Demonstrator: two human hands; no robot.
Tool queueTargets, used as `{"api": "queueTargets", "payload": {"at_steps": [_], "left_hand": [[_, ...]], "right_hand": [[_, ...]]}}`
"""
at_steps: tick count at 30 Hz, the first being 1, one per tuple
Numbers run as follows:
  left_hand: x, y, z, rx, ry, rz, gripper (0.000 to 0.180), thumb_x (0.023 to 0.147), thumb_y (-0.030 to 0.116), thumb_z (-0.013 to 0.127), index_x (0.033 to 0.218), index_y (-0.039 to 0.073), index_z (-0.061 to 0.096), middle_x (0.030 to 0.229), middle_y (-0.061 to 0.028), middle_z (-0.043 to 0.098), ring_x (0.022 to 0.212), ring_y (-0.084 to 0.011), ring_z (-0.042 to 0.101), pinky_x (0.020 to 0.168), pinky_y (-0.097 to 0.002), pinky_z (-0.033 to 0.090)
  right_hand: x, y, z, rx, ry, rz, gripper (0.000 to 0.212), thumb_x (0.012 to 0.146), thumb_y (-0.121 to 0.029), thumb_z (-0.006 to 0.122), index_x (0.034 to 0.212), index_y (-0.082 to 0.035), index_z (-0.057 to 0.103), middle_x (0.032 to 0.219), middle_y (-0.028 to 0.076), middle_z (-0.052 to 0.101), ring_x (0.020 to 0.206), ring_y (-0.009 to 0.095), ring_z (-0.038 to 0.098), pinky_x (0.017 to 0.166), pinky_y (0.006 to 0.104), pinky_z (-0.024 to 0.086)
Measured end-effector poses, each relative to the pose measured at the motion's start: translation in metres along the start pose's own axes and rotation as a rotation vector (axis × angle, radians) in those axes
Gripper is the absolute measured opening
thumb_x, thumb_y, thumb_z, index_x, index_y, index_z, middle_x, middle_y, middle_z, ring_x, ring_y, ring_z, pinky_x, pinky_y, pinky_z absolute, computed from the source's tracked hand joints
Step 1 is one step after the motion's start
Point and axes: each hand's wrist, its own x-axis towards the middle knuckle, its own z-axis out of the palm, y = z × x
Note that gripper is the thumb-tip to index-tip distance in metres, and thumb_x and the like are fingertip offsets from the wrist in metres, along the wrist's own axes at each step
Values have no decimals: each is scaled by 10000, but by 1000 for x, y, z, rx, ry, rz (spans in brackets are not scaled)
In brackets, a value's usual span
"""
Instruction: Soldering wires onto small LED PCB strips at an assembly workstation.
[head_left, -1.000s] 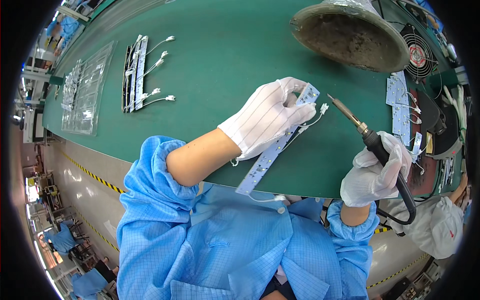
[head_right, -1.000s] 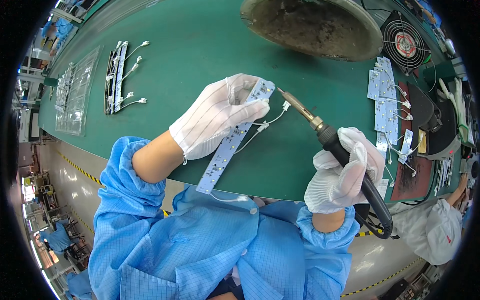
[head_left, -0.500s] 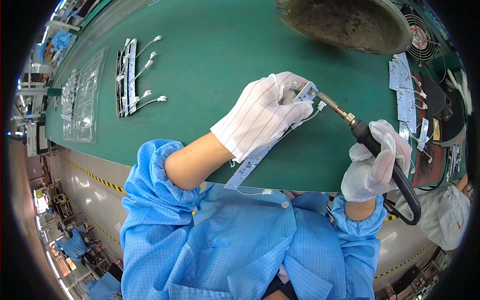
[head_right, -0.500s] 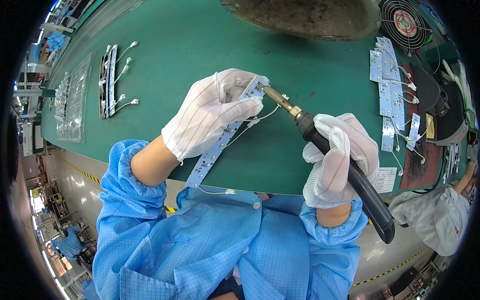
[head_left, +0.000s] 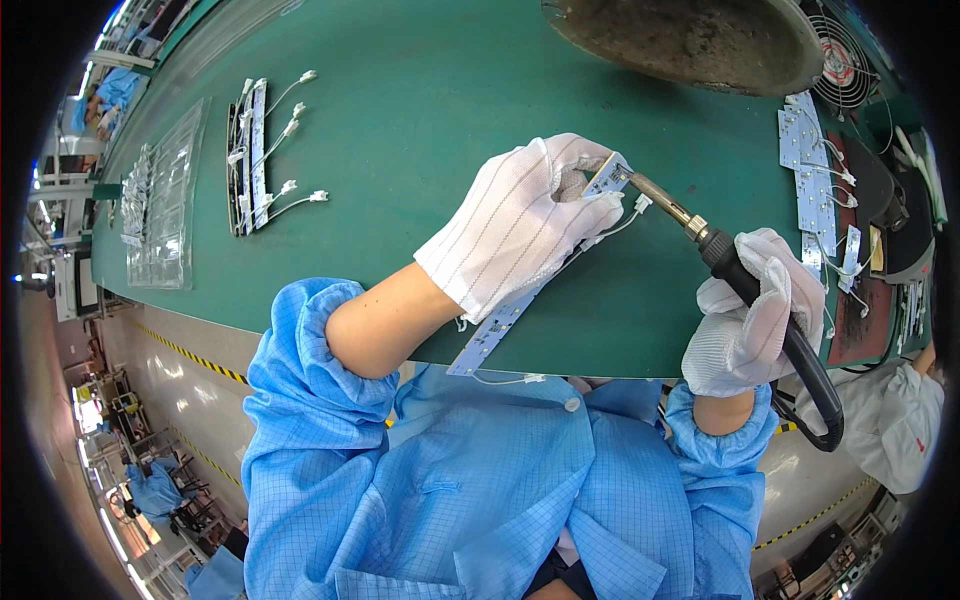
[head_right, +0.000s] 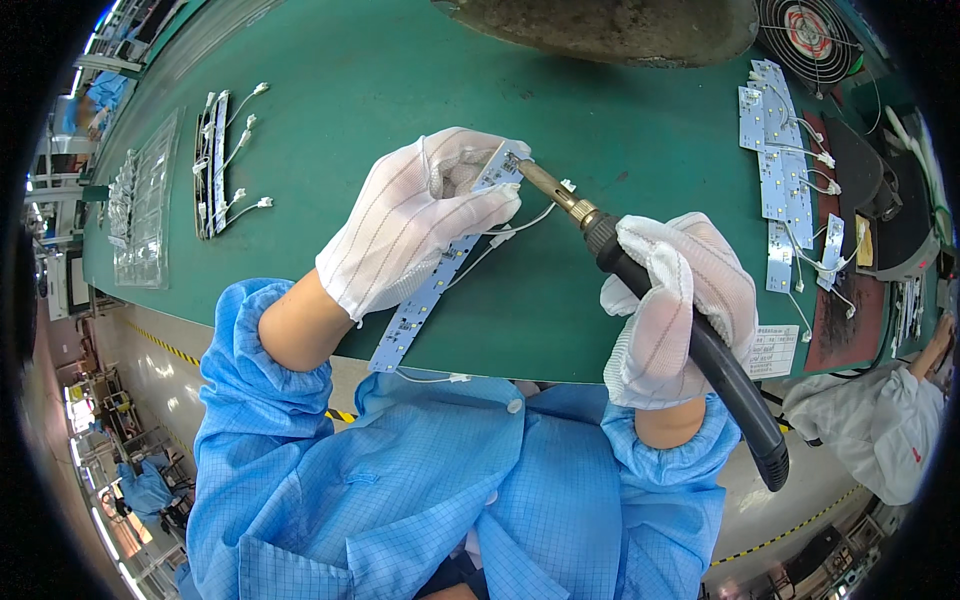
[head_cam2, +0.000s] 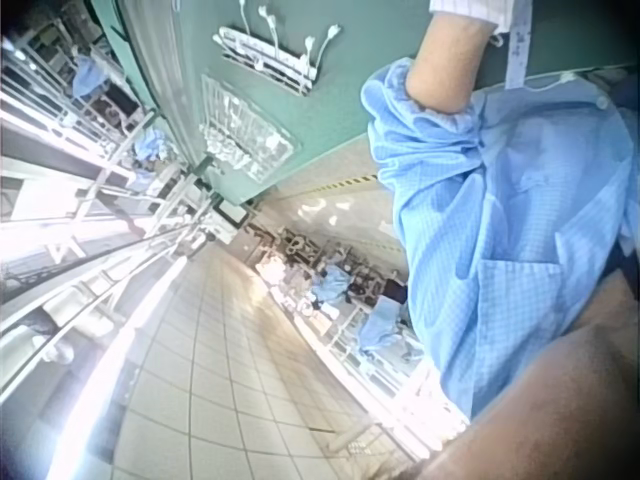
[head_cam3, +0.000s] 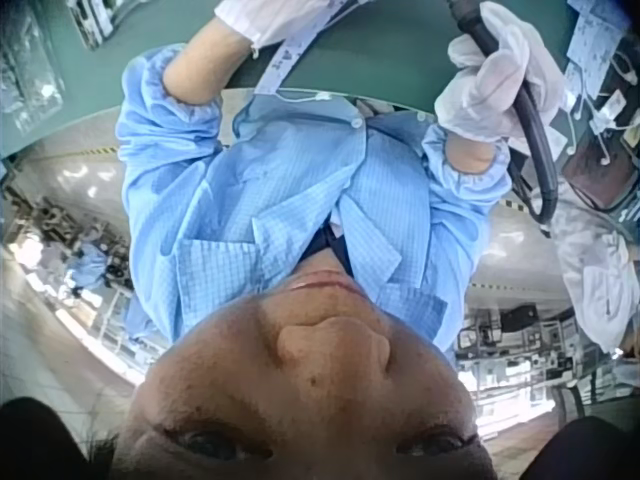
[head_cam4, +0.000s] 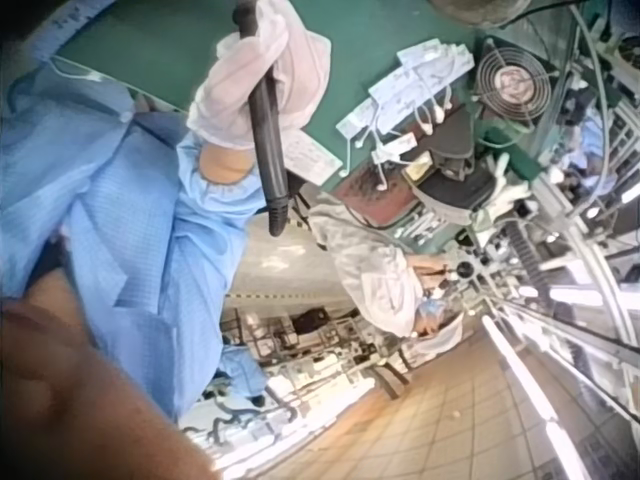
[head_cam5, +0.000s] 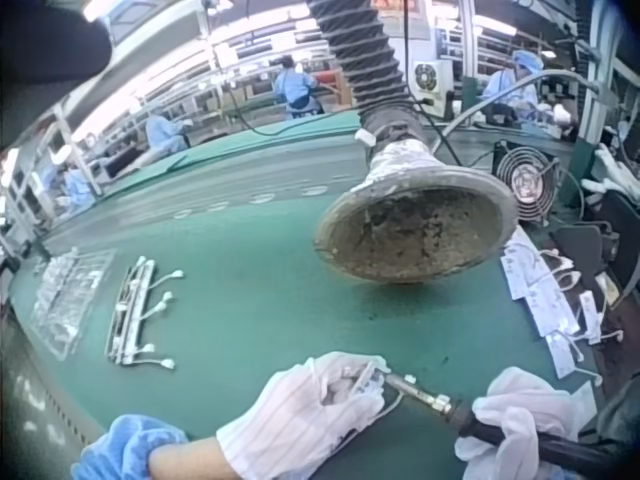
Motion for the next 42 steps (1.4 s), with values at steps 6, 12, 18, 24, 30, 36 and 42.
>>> {"api": "queueTargets", "payload": {"at_steps": [6, 12, 18, 24, 30, 36, 42], "left_hand": [[0, -3, -2, 24, -31, 24, 390, 783, 241, 638, 1072, -14, 581, 883, -122, 612, 721, -185, 575, 681, -290, 471], [1, -6, -4, -19, -20, -22, 384, 785, 214, 637, 1069, -37, 572, 895, -122, 614, 742, -168, 588, 692, -264, 477], [2, 3, -7, -123, -65, -171, 380, 800, 211, 626, 1085, -33, 562, 874, -106, 626, 740, -144, 591, 686, -258, 480], [1, -5, -5, 21, -45, 49, 391, 801, 213, 633, 1091, -38, 558, 880, -94, 626, 757, -129, 588, 691, -249, 480], [1, -1, -3, -155, -44, -171, 404, 793, 222, 632, 1095, -37, 560, 877, -93, 625, 753, -123, 588, 695, -242, 475], [-1, -2, -4, -23, -34, 6, 417, 782, 242, 637, 1087, -32, 562, 862, -99, 626, 745, -137, 592, 696, -247, 475], [0, -3, -4, -77, -19, -107, 426, 782, 266, 635, 1085, -27, 567, 859, -108, 628, 723, -151, 573, 685, -273, 471]], "right_hand": [[-4, -1, 2, 31, 93, 69, 202, 866, -117, 463, 953, 60, 509, 848, 210, 616, 609, 185, 528, 528, 275, 435], [-6, -4, 0, -97, 123, 84, 195, 884, -107, 436, 948, 59, 515, 847, 205, 613, 629, 204, 546, 535, 289, 449], [-4, -7, 3, -93, 112, 79, 186, 876, -102, 450, 960, 54, 507, 825, 207, 619, 599, 182, 531, 524, 280, 447], [-4, -7, -3, -21, 46, 129, 179, 869, -93, 533, 1000, 28, 515, 906, 170, 578, 690, 204, 576, 608, 297, 511], [-7, -5, 0, -105, 75, 51, 146, 888, -79, 541, 987, 29, 539, 949, 146, 558, 765, 218, 609, 659, 296, 546], [-6, -6, 0, -37, 72, 156, 155, 859, -77, 457, 942, 41, 511, 821, 192, 639, 587, 185, 524, 536, 292, 441], [-5, -1, 1, -81, 56, 13, 162, 853, -80, 459, 941, 47, 508, 829, 195, 634, 600, 194, 528, 546, 292, 439]]}}
